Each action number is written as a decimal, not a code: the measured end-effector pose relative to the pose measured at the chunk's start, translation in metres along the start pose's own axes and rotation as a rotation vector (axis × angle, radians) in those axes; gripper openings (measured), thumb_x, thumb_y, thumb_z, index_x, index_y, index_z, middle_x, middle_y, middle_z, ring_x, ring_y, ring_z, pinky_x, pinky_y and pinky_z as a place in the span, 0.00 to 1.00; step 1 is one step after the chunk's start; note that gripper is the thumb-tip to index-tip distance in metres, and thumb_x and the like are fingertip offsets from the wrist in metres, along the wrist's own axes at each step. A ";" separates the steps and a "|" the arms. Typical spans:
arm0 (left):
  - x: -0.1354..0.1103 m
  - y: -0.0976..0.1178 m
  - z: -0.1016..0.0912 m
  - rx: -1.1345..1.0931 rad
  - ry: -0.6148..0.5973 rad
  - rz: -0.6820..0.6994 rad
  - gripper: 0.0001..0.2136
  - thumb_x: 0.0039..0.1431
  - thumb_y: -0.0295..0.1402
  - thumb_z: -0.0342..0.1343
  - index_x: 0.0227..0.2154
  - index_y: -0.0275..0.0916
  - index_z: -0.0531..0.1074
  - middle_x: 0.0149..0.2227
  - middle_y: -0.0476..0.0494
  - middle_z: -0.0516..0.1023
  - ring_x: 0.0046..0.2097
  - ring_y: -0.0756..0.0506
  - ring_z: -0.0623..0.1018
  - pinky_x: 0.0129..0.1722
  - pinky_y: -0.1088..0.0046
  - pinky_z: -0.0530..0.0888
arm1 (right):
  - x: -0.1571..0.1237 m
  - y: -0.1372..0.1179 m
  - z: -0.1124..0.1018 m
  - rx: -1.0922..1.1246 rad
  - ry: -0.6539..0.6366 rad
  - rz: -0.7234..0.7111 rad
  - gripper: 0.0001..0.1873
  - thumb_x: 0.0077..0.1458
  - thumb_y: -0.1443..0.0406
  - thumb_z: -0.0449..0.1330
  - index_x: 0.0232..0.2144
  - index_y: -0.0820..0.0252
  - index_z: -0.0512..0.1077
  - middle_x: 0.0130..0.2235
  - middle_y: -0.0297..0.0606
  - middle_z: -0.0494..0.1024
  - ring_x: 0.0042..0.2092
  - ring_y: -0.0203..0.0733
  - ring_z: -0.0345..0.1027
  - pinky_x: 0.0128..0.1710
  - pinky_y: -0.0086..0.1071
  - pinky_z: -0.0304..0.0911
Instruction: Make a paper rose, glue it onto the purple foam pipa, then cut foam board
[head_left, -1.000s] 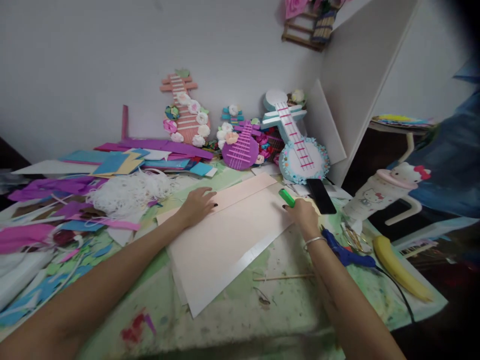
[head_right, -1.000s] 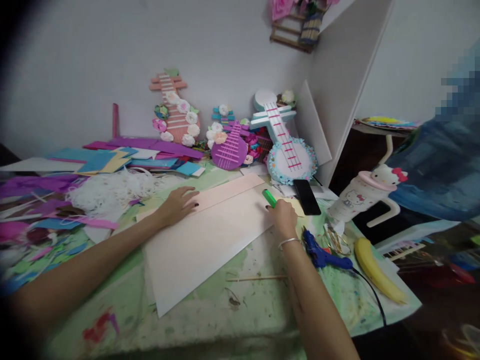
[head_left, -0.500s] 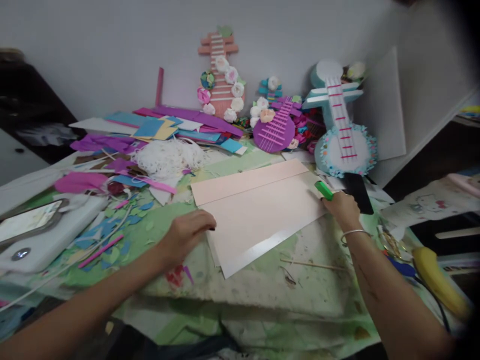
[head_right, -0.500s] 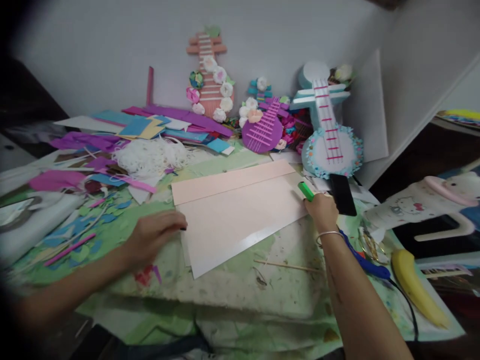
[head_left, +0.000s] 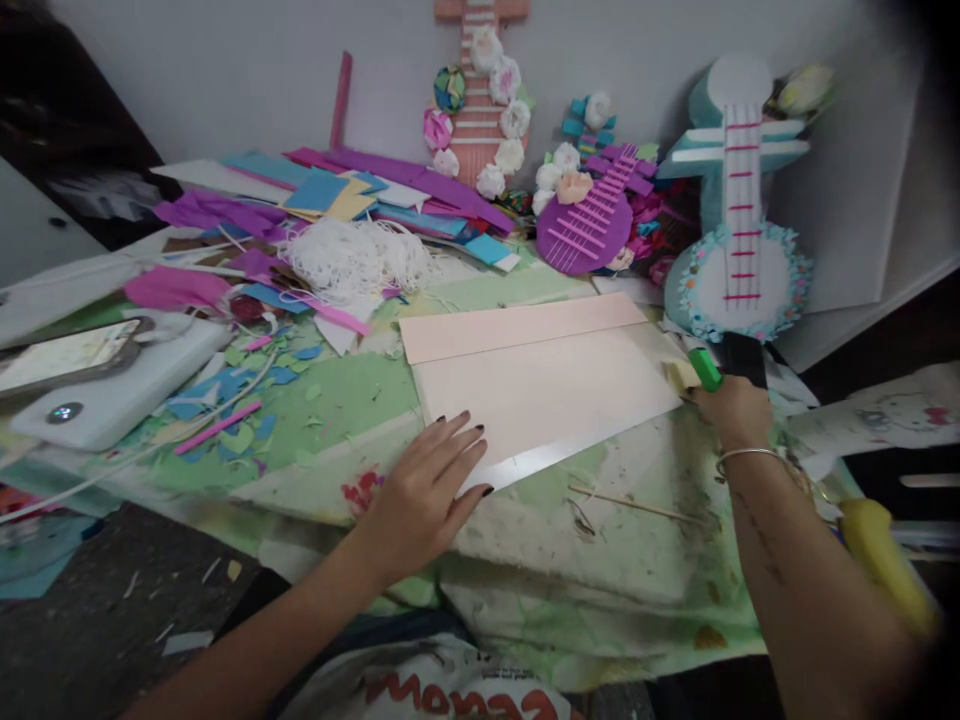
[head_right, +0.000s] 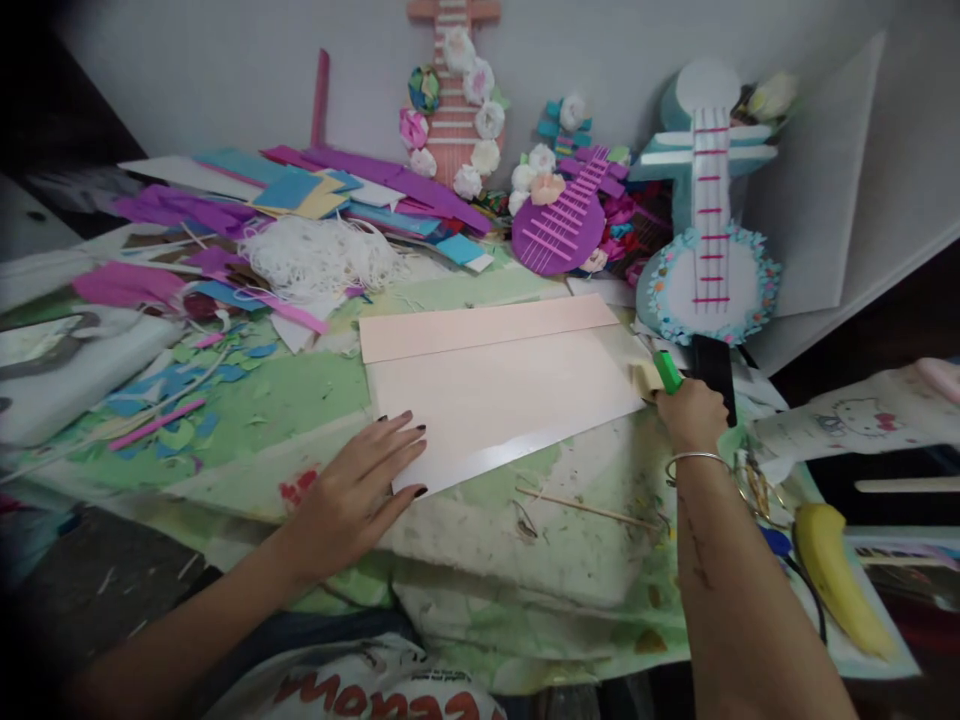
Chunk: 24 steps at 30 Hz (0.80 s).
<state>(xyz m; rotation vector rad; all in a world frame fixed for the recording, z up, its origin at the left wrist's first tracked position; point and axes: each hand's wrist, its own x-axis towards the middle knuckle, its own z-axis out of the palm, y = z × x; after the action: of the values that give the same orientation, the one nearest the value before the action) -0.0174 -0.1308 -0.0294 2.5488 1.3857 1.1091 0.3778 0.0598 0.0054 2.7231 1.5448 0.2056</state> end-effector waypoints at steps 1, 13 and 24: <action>0.003 0.000 0.003 0.014 -0.019 -0.007 0.20 0.63 0.31 0.50 0.58 0.35 0.61 0.56 0.34 0.70 0.64 0.37 0.62 0.61 0.50 0.64 | 0.002 0.002 0.000 0.013 -0.024 0.009 0.27 0.54 0.55 0.58 0.48 0.73 0.73 0.42 0.66 0.74 0.47 0.60 0.70 0.36 0.38 0.59; 0.006 0.004 0.031 0.157 -0.174 0.083 0.24 0.63 0.39 0.50 0.59 0.32 0.60 0.64 0.30 0.59 0.65 0.34 0.58 0.60 0.50 0.64 | 0.028 -0.011 -0.004 0.229 -0.292 -0.025 0.35 0.44 0.45 0.63 0.39 0.74 0.73 0.26 0.46 0.76 0.22 0.40 0.70 0.22 0.30 0.65; 0.017 0.006 0.033 0.090 -0.139 0.087 0.19 0.63 0.35 0.51 0.54 0.35 0.66 0.60 0.30 0.65 0.63 0.32 0.61 0.58 0.45 0.65 | 0.013 -0.039 -0.012 0.110 -0.153 -0.124 0.32 0.48 0.48 0.59 0.43 0.71 0.74 0.35 0.56 0.78 0.37 0.52 0.75 0.36 0.37 0.68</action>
<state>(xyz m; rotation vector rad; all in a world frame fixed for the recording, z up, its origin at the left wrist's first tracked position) 0.0130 -0.1124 -0.0423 2.7140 1.3327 0.8795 0.3496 0.0906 0.0157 2.6359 1.7210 -0.0888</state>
